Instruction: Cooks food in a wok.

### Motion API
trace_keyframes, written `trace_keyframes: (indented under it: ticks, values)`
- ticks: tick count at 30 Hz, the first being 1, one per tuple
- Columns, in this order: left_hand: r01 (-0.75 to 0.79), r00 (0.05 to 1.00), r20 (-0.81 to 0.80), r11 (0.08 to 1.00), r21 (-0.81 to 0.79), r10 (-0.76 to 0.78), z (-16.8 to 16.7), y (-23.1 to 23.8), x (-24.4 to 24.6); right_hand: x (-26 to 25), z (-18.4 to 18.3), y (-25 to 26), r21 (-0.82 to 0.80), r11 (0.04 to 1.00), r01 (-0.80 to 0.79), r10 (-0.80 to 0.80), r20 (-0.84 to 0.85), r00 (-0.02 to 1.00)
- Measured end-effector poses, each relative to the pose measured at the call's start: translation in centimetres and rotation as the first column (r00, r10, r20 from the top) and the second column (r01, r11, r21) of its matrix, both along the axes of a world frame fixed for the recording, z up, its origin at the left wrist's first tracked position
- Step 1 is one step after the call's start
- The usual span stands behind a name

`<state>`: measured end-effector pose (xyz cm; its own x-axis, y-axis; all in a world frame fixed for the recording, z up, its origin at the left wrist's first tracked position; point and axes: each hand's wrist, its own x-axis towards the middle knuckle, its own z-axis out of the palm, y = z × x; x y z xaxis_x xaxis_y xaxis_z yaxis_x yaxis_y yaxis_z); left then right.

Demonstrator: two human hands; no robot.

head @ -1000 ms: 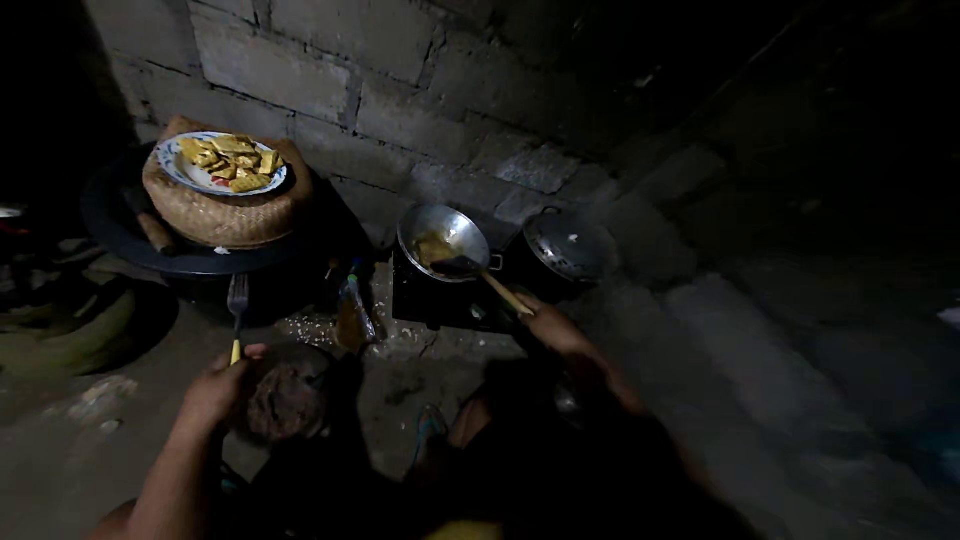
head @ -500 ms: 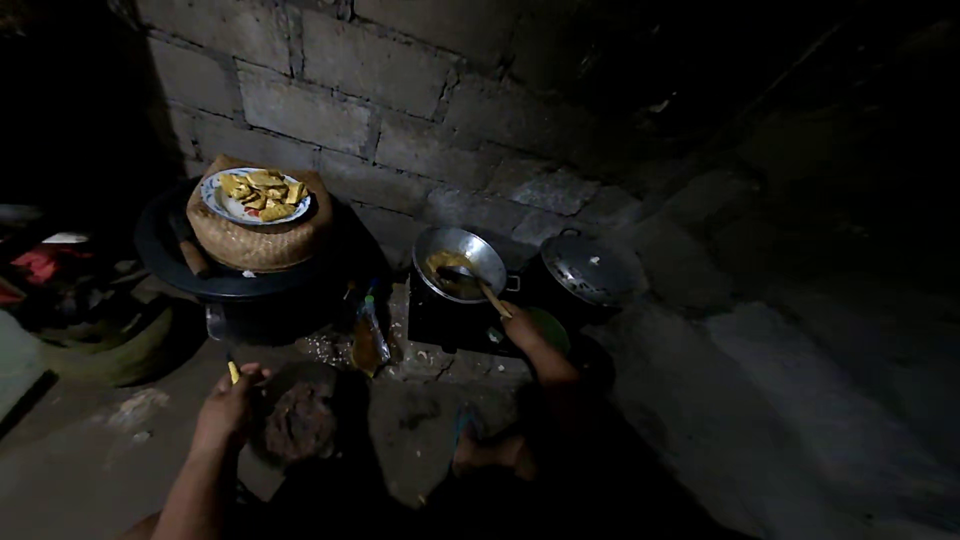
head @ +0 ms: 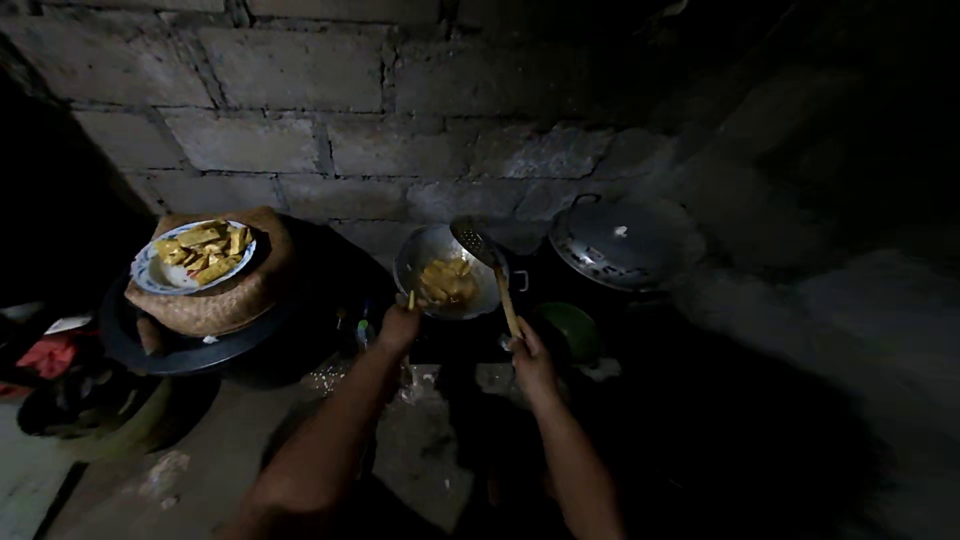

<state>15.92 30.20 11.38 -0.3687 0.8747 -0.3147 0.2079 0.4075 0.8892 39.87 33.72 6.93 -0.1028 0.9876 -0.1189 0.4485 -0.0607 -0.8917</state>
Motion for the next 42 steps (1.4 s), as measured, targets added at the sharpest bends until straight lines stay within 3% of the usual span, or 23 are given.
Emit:
trace_keyframes:
  ticks: [4,6,8,12,17,20,24,26,31,34,37,42]
  values:
    - [-0.047,0.995,-0.096,0.995,-0.088,0.039,-3.0,8.0,2.2,0.6,0.1,1.7,0.023,0.999,-0.033,0.034,-0.048,0.998]
    - [-0.034,0.993,-0.111,0.997,-0.074,0.025,-2.7,8.8,2.7,1.2,0.1,2.3,0.043,0.998,-0.039,0.041,-0.052,0.998]
    - [-0.154,0.988,-0.011,0.988,-0.018,0.154,-2.1,8.0,2.9,1.9,0.0,2.4,0.035,0.999,-0.026,0.028,-0.036,0.999]
    - [-0.399,0.913,0.144,0.906,0.138,0.381,-1.2,0.5,0.6,3.1,0.0,2.2,0.026,1.000,-0.015,0.014,0.003,1.000]
    - [-0.590,0.798,0.068,0.752,0.292,0.599,-2.5,-17.8,-5.3,4.0,0.6,0.4,-0.003,0.997,-0.071,0.071,0.025,0.997]
    - [-0.761,0.606,0.002,0.579,0.293,0.796,-4.9,-29.0,-9.4,4.7,2.0,-0.4,-0.057,0.987,-0.148,0.152,0.088,0.984]
    - [-0.911,0.376,0.203,0.322,0.256,0.904,-6.5,-39.2,-12.6,4.7,4.0,-1.5,-0.138,0.970,-0.199,0.223,0.192,0.956]
    - [-0.934,0.329,0.336,0.251,0.254,0.883,-7.4,-41.7,-13.2,4.0,4.8,-1.9,-0.169,0.964,-0.207,0.242,0.224,0.944]
    - [-0.970,0.242,0.594,0.199,0.138,0.767,-9.5,-44.1,-14.6,0.2,3.9,-2.6,-0.178,0.955,-0.239,0.287,0.337,0.896]
    - [-0.968,0.230,0.635,0.238,0.074,0.738,-9.7,-44.2,-15.4,-2.1,3.1,-3.0,-0.160,0.965,-0.208,0.257,0.418,0.871]
    - [-0.974,0.192,0.646,0.224,0.033,0.739,-9.2,-43.4,-15.3,-3.1,2.1,-2.9,-0.118,0.973,-0.197,0.226,0.342,0.912]
    - [-0.971,0.196,0.624,0.237,0.018,0.757,-8.9,-42.5,-15.1,-3.9,3.9,-3.7,-0.077,0.989,-0.127,0.142,0.236,0.961]
